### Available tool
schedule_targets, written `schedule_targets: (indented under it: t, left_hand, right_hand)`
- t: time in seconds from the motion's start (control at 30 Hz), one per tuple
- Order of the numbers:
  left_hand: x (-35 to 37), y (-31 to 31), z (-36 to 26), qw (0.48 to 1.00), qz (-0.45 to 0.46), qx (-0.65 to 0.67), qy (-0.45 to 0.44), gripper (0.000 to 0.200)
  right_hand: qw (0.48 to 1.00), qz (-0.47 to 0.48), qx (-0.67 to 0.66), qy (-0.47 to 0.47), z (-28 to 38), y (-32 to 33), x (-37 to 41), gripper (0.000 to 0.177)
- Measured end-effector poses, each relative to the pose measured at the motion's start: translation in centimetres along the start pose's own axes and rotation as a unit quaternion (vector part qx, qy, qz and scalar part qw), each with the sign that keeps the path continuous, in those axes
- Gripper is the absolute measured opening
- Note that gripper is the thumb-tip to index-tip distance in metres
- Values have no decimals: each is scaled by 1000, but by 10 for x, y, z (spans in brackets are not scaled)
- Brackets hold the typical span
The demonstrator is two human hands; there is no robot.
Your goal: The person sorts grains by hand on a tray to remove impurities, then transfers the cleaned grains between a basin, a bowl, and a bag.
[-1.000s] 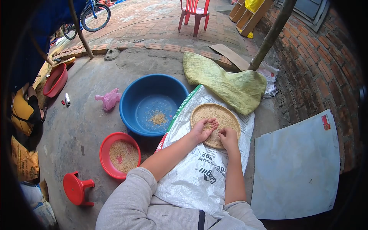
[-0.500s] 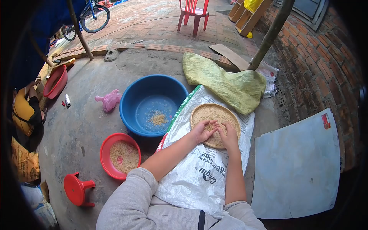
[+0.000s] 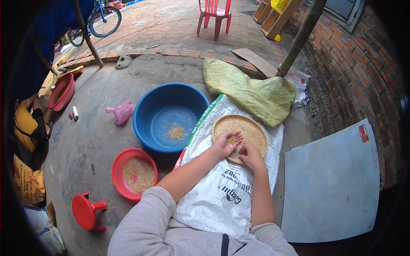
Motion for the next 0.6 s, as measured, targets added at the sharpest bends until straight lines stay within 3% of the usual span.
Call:
schedule_targets:
  t: [0.2, 0.27, 0.3, 0.37, 0.47, 0.6]
  left_hand:
    - [-2, 2, 0, 1000, 2, -4, -5, 27]
    - [-2, 1, 1, 1000, -18, -7, 4, 27]
    - [0, 0, 1, 1000, -19, -8, 4, 27]
    - [2, -3, 3, 1000, -25, -18, 4, 28]
    - [2, -3, 5, 996, -82, -25, -14, 29]
    - [-8, 10, 2, 999, -36, -20, 11, 29]
  right_hand:
    - [999, -10, -30, -25, -4, 1, -2, 12]
    - [993, -109, -28, -38, -4, 5, -5, 11]
    - [993, -109, -29, -38, 2, 8, -7, 11]
    - [966, -233, -107, 5, 16, 17, -9, 11]
    - [953, -197, -222, 67, 41, 21, -10, 13]
    - [970, -193, -110, 98, 37, 10, -11, 17]
Point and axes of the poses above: each hand's wrist, its own x-axis away from the middle knuckle, its own y-axis out of the back of the hand, z = x × y, the point moved 1 cm from there along -x, towards the middle knuckle, and after that the axes turned 5 degrees about x, right-handed, at the moved point
